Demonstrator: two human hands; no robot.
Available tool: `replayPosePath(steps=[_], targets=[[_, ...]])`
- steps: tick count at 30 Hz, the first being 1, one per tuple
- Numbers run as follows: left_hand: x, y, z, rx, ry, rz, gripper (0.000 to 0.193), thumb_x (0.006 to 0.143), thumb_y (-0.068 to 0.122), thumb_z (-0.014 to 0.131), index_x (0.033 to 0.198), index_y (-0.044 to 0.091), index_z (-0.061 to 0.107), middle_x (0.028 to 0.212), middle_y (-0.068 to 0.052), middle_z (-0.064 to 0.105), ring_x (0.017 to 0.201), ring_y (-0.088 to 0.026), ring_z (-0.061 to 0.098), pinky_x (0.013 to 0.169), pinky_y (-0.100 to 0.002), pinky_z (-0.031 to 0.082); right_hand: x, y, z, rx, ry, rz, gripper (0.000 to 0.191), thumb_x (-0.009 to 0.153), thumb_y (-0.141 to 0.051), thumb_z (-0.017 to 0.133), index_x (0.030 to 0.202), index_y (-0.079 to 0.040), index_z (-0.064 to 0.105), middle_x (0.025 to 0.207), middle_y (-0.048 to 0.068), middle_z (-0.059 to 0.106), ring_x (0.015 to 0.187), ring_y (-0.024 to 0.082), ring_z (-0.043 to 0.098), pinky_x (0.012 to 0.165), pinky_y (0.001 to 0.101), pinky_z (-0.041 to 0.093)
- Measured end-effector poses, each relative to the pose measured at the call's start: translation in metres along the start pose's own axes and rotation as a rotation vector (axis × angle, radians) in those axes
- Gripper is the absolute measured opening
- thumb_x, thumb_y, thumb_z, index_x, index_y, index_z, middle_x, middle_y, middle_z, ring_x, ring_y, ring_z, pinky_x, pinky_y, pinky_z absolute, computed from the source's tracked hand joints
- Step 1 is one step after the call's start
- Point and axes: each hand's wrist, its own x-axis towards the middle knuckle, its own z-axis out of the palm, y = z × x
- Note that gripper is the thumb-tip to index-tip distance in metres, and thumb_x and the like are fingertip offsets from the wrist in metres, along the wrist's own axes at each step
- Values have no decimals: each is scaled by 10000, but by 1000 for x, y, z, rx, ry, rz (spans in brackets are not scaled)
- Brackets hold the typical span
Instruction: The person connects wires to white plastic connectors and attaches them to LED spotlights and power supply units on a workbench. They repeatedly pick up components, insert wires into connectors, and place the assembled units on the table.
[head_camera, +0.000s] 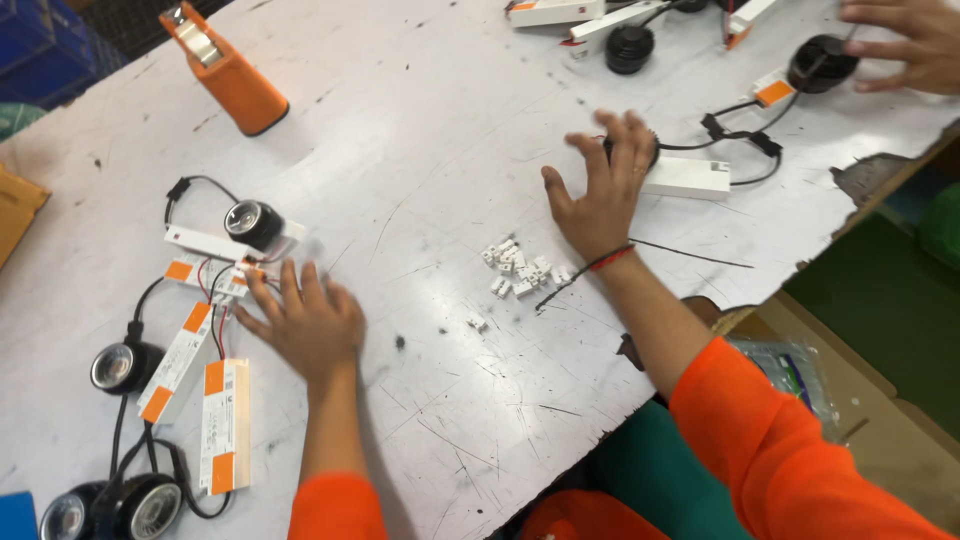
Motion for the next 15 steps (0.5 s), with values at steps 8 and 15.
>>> replayPosePath(steps=[8, 15], targets=[[-96, -9, -53, -115, 61, 107, 194, 961, 201, 682, 1108, 82, 725, 1372, -118, 654, 1430, -389, 511, 1157, -534, 431, 22, 43, -51, -161, -510, 123, 681, 705, -307, 894, 1325, -216, 629, 1416, 157, 525, 1269, 410, 498, 1038, 531, 432], [-120, -10, -69, -286, 122, 113, 259, 931, 205, 677, 1151, 68, 675, 1353, -140, 632, 1379, -378, 536, 1108, -529, 470, 21, 30, -76, 221, -357, -35, 720, 710, -316, 914, 1320, -72, 621, 1274, 165, 622, 1190, 362, 572, 1021, 481, 472]])
